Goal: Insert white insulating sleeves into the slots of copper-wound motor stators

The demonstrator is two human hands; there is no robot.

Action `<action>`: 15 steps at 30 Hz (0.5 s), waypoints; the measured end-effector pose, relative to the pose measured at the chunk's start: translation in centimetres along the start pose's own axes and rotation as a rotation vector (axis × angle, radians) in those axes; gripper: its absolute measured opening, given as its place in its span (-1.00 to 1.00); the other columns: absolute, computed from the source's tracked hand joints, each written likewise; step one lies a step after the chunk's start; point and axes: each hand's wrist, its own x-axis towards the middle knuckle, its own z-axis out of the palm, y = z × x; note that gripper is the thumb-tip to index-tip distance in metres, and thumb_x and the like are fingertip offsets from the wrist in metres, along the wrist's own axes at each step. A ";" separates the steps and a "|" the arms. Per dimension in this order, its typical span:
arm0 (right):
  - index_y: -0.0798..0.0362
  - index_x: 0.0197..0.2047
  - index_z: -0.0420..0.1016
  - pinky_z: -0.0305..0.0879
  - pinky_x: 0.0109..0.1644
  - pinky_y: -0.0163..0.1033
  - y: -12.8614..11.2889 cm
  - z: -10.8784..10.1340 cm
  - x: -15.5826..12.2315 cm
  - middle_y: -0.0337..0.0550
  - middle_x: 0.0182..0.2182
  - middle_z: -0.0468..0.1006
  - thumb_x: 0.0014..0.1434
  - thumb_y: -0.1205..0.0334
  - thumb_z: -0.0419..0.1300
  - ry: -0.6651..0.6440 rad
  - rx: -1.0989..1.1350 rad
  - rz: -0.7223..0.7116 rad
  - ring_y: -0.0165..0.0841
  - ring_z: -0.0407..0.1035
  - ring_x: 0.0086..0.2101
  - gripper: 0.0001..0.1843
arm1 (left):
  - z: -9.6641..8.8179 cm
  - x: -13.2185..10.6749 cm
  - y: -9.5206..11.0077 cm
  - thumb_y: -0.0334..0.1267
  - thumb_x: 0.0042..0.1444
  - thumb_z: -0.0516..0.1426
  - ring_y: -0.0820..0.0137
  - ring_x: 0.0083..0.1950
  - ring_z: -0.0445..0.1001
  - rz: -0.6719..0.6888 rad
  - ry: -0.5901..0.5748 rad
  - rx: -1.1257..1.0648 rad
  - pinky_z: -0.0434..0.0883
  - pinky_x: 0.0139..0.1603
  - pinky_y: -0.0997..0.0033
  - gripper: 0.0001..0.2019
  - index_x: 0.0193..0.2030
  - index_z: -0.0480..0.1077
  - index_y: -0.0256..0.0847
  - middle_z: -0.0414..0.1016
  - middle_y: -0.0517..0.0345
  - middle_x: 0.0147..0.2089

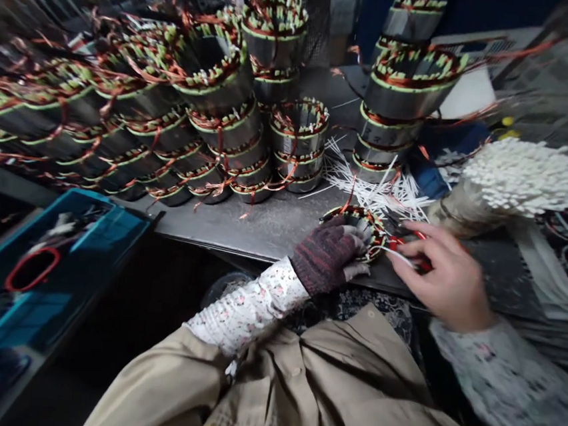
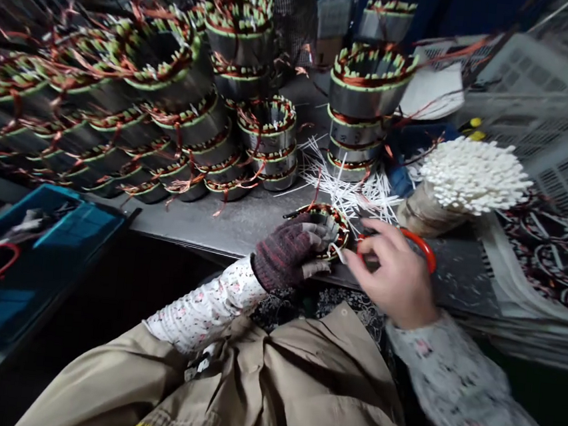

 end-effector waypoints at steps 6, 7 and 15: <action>0.20 0.20 0.46 0.39 -0.22 -0.08 4.9 -2.9 -0.9 0.23 -0.16 0.57 0.08 0.46 0.07 -0.485 -0.681 0.167 -0.01 0.52 -0.21 -0.41 | -0.2 0.9 0.8 0.07 0.14 0.31 0.05 0.06 0.54 0.008 -0.188 0.283 0.33 0.36 -0.12 -0.48 0.02 0.50 -0.38 0.58 -0.16 -0.02; 0.17 0.28 0.41 0.38 -0.23 -0.10 5.0 -2.7 -0.5 0.20 -0.14 0.57 0.04 0.45 0.09 -0.499 -0.685 0.173 -0.03 0.52 -0.21 -0.32 | -0.2 1.0 0.8 0.09 0.15 0.29 0.05 0.02 0.54 0.010 -0.226 0.307 0.32 0.36 -0.13 -0.51 -0.04 0.53 -0.37 0.58 -0.13 -0.09; 0.04 0.35 0.37 0.33 -0.23 -0.10 3.1 -2.7 1.1 0.07 -0.20 0.63 0.17 0.14 0.17 -0.446 -0.602 0.285 -0.06 0.50 -0.28 -0.33 | -1.4 0.5 -2.2 0.21 0.24 0.15 0.17 -0.11 0.54 0.168 -0.321 0.265 0.36 0.34 -0.04 -0.47 -0.16 0.53 -0.34 0.51 -0.02 -0.31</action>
